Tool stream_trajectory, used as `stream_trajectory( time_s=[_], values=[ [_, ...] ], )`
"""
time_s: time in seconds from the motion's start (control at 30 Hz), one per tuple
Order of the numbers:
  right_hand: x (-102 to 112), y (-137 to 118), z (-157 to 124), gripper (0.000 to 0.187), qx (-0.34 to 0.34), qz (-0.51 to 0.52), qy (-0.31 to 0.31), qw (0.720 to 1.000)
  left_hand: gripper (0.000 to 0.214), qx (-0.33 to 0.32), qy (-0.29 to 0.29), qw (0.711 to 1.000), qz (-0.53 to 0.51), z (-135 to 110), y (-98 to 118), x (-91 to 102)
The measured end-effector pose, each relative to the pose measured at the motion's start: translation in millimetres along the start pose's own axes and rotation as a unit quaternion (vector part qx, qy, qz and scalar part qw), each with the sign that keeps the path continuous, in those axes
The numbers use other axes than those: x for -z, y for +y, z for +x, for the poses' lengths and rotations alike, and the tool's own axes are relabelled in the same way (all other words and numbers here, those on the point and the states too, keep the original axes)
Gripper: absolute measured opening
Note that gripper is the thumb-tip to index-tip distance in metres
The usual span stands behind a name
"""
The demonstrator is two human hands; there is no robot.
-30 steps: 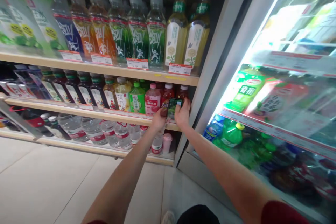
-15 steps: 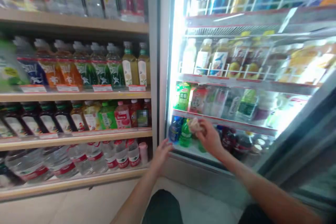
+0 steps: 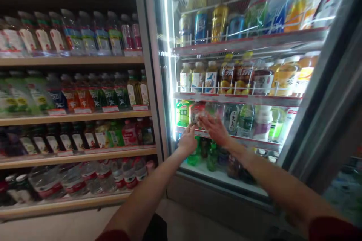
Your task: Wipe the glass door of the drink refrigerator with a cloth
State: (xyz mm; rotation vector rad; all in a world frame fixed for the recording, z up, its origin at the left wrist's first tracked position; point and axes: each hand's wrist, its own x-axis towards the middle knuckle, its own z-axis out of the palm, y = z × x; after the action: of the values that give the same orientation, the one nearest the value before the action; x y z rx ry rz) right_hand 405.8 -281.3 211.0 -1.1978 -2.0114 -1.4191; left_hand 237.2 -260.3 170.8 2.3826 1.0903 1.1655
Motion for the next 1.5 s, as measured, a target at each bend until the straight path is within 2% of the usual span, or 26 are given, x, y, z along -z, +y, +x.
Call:
stream_trajectory(
  time_s=[0.1, 0.13, 0.2, 0.27, 0.33, 0.4, 0.5, 0.57, 0.67, 0.7, 0.73, 0.83, 0.87, 0.9, 0.97, 1.0, 1.03, 1.1, 1.17, 1.27, 1.37, 1.5],
  values=[
    [6.8, 25.2, 31.2, 0.052, -0.122, 0.01, 0.083, 0.989, 0.068, 0.028, 0.004, 0.999, 0.024, -0.9, -6.5, -2.2],
    [5.4, 27.9, 39.4, 0.053, -0.132, 0.018, 0.086, 0.987, 0.068, 0.034, 0.013, 0.999, 0.025, -0.1, -10.5, -2.7],
    [-2.9, 19.5, 44.6, 0.054, -0.083, 0.036, 0.06, 0.994, 0.069, 0.032, 0.032, 0.999, 0.025, 1.4, -20.3, -4.1],
    [-14.5, -0.2, 36.8, 0.056, -0.006, 0.057, 0.014, 0.998, 0.07, 0.019, 0.049, 0.998, 0.026, 1.6, -31.7, -6.1],
    [-23.6, -16.2, 25.7, 0.057, 0.025, 0.07, -0.012, 0.997, 0.072, 0.012, 0.061, 0.998, 0.014, 0.2, -43.1, -7.9],
    [-26.8, -19.9, 19.5, 0.054, -0.001, 0.068, -0.009, 0.998, 0.072, 0.019, 0.069, 0.997, -0.017, -2.5, -52.2, -7.5],
    [-22.9, -9.9, 18.2, 0.048, -0.079, 0.051, 0.014, 0.995, 0.069, 0.03, 0.086, 0.993, -0.078, -8.1, -59.9, 0.4],
    [-17.4, -2.8, 17.1, 0.047, -0.064, 0.067, -0.02, 0.996, 0.067, 0.032, 0.104, 0.988, -0.11, -10.8, -62.3, 10.4],
    [-4.2, 6.3, 18.6, 0.047, 0.019, 0.111, -0.112, 0.987, 0.065, 0.038, 0.123, 0.982, -0.137, -7.5, -64.9, 26.4],
    [1.3, 10.1, 21.7, 0.046, 0.018, 0.113, -0.123, 0.986, 0.065, 0.032, 0.127, 0.981, -0.145, -3.3, -65.2, 30.4],
    [6.8, 14.2, 25.9, 0.044, -0.016, 0.102, -0.103, 0.989, 0.066, 0.017, 0.136, 0.979, -0.153, 2.6, -64.5, 33.2],
    [20.2, 23.4, 35.2, 0.046, -0.156, 0.042, -0.018, 0.987, 0.069, -0.053, 0.166, 0.974, -0.147, 26.4, -52.9, 33.6],
    [23.1, 24.0, 34.3, 0.046, -0.171, 0.031, -0.017, 0.985, 0.071, -0.077, 0.166, 0.974, -0.135, 34.2, -45.3, 31.5],
    [25.3, 23.5, 31.1, 0.047, -0.15, 0.037, -0.046, 0.987, 0.071, -0.099, 0.16, 0.975, -0.118, 40.8, -36.4, 28.6],
    [28.2, 22.9, 21.1, 0.051, -0.035, 0.075, -0.147, 0.986, 0.071, -0.126, 0.142, 0.979, -0.079, 48.9, -17.6, 21.1],
    [29.3, 24.3, 16.3, 0.052, -0.008, 0.076, -0.163, 0.984, 0.069, -0.131, 0.137, 0.98, -0.062, 50.4, -9.0, 16.8],
    [30.3, 27.2, 13.0, 0.051, -0.03, 0.055, -0.142, 0.988, 0.068, -0.131, 0.139, 0.98, -0.05, 50.6, -1.3, 12.4],
    [31.7, 35.1, 12.3, 0.046, -0.105, -0.002, -0.061, 0.993, 0.064, -0.143, 0.16, 0.975, -0.048, 48.7, 11.6, 4.0],
    [29.4, 38.5, 18.0, 0.045, -0.15, -0.033, 0.003, 0.988, 0.059, -0.194, 0.188, 0.96, -0.078, 47.1, 22.9, -2.4],
    [19.3, 27.0, 25.5, 0.049, -0.113, -0.017, 0.015, 0.993, 0.056, -0.28, 0.19, 0.929, -0.152, 50.7, 37.1, -7.8],
    [16.8, 17.1, 20.9, 0.053, -0.086, 0.007, 0.04, 0.995, 0.058, -0.28, 0.206, 0.916, -0.201, 59.6, 44.7, -13.9],
    [31.6, 41.1, 1.0, 0.058, -0.047, 0.015, 0.106, 0.993, 0.06, -0.264, 0.239, 0.919, -0.173, 68.8, 49.6, -32.8]
  ],
)
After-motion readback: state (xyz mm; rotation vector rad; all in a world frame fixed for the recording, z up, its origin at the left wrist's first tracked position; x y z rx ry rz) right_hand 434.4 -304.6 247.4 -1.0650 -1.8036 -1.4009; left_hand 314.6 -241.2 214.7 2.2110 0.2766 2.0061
